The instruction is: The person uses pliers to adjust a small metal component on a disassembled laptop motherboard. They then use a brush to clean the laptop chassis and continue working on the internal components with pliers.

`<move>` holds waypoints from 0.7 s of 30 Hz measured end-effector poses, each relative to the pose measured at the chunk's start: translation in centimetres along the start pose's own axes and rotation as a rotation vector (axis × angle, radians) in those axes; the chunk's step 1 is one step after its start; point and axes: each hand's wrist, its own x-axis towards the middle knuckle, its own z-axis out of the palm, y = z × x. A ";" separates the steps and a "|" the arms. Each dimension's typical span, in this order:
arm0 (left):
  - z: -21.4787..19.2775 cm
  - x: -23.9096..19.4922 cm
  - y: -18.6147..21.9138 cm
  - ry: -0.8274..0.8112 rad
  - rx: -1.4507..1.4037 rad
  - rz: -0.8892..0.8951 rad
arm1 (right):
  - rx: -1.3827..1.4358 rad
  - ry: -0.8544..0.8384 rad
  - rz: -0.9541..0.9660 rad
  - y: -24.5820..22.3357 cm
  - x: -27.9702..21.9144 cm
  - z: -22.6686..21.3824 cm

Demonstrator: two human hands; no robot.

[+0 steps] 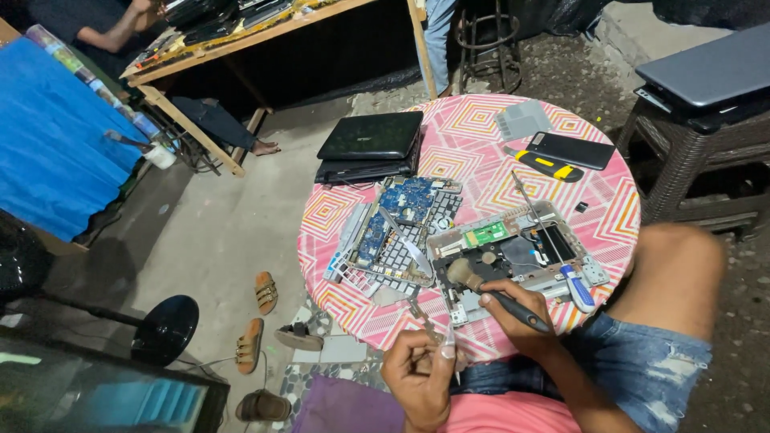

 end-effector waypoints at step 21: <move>0.0 -0.4 -8.1 -0.100 0.003 -0.259 | -0.671 -0.045 -0.420 4.4 5.0 2.0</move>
